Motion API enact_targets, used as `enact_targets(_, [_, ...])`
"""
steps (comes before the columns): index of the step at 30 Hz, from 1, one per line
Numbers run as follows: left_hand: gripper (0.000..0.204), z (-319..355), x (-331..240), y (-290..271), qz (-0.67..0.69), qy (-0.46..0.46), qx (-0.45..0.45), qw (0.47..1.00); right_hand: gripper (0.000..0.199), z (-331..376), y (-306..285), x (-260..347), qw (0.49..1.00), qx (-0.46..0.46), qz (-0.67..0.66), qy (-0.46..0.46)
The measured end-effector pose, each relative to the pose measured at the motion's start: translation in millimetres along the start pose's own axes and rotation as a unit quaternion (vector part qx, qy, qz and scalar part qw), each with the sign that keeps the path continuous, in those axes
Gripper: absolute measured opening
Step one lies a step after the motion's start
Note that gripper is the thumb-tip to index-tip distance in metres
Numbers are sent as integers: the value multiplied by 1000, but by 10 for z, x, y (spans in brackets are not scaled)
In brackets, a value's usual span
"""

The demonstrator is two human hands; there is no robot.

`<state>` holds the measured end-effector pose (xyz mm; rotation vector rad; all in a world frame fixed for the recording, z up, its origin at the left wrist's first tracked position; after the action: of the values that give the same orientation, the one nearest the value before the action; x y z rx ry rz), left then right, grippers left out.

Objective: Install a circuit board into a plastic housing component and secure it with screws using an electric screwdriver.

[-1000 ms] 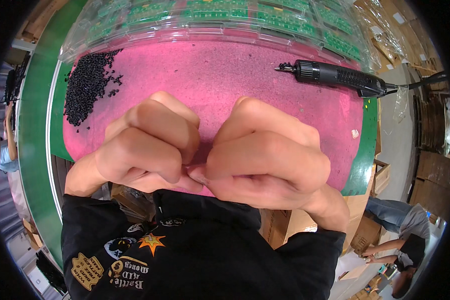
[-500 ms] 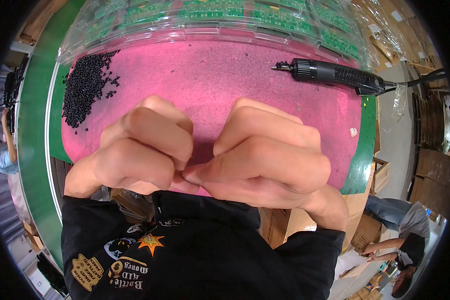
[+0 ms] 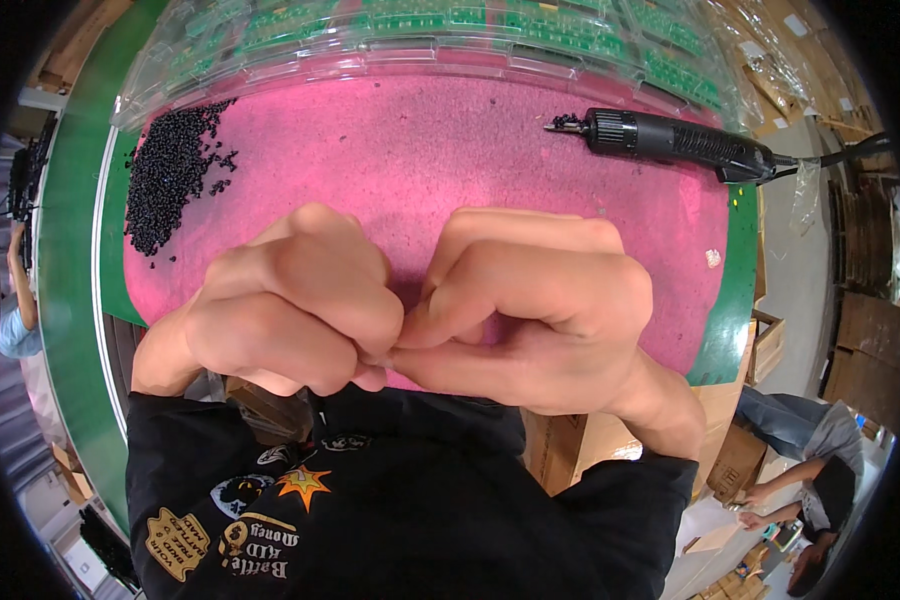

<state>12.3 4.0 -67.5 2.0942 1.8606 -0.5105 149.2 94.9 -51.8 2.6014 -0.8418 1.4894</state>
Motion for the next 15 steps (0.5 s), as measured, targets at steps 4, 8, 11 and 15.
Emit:
enact_targets(4, [16, -9, -30, -26, -31, -5, 19, 999, 18, 21, -2, 6, 999, 11, -11, 30])
enact_targets(8, [11, -45, -169, -11, -55, -93, 43, 993, 19, 16, 10, 6, 996, 19, -40, 76])
enact_targets(11, [9, 1, -132, -4, -47, -132, 31, 990, 19, 18, 13, -5, 995, 21, -34, 88])
enact_targets(15, [13, 44, -34, 39, 30, -83, 9, 996, 19, 8, 27, 8, 994, 16, -58, 87])
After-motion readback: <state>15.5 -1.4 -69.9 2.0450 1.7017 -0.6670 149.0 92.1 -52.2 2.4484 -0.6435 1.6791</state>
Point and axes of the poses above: each hand's wrist, its own z-axis away from the middle knuckle, its own y-axis out of the palm, x = y × z, the point moved 2 cm from there along -z, towards the middle knuckle, and after that the axes turned 5 degrees about z, right-handed, at the moved point
